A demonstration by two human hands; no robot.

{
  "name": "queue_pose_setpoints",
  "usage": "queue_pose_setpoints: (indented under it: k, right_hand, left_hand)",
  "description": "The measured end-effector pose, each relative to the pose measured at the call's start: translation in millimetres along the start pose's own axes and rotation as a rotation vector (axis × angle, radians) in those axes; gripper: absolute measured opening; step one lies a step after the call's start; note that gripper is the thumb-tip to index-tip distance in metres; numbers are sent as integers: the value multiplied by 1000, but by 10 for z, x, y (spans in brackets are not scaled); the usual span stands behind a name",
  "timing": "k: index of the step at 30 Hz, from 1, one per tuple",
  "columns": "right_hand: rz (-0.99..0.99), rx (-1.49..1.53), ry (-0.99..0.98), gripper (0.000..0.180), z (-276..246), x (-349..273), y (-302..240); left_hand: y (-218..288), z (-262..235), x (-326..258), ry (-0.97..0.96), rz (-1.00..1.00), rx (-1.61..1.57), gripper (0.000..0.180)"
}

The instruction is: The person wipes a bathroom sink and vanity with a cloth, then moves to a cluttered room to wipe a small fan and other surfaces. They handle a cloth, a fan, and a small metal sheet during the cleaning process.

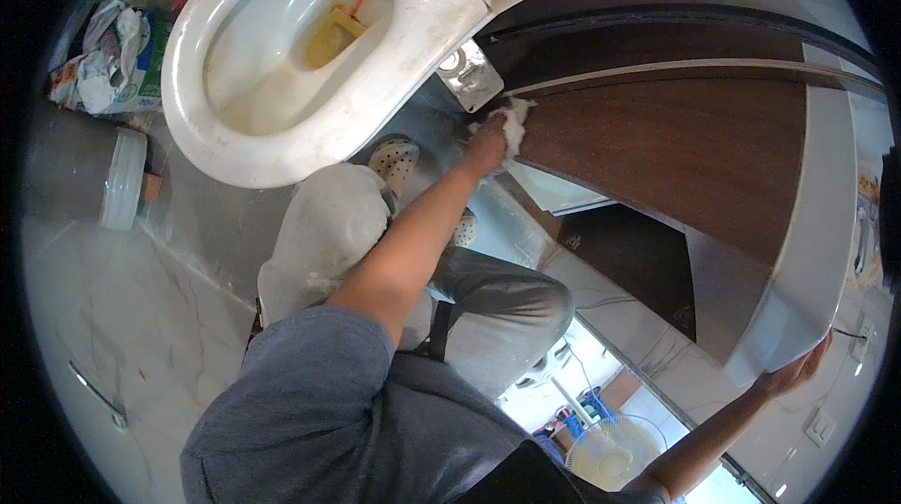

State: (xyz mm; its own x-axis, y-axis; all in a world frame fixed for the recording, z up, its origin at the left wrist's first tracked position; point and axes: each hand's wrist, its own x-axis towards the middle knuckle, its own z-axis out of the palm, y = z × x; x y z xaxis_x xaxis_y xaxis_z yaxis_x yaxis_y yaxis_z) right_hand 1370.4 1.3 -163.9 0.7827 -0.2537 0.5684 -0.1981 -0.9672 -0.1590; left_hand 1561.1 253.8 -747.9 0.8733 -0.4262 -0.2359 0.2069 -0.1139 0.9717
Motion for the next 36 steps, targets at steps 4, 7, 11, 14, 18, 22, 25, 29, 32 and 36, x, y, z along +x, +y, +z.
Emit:
queue_pose_setpoints:
  k: [4, 7, 11, 14, 18, 22, 25, 29, 32, 36]
  right_hand:
    - [43, -65, 37, 62, -133, -117, 27]
    - [-125, 45, 31, 56, 215, 290, -97]
    - [-105, -136, 29, 41, 109, 44, -140]
    - [28, -143, 96, 34, 163, -53, -235]
    - [39, -101, 75, 32, 241, 11, -257]
    - [63, -68, 60, 32, 279, 65, -302]
    - [60, -15, 77, 33, 253, 75, -240]
    - [1, 16, 18, 40, 142, 122, -86]
    - [77, 42, 52, 50, -55, -82, 60]
    - [-17, -63, 68, 56, -223, -107, 206]
  left_hand:
    - [-534, 55, 125, -106, -423, -193, 41]
    - [-1643, -88, 499, 73, -473, -210, 40]
    - [-560, 35, 7, 159, -498, -365, 33]
    - [947, 58, -608, 509, -341, -156, 31]
    - [1295, -64, -775, 540, -269, -101, 39]
    - [288, -197, -519, 416, -531, -160, 34]
    - [-491, -57, -394, 618, -621, -314, 32]
    - [-688, -30, -237, 639, -378, -428, 40]
    - [31, -247, -407, 416, -451, -5, 45]
    - [159, -289, -478, 425, -378, -35, 33]
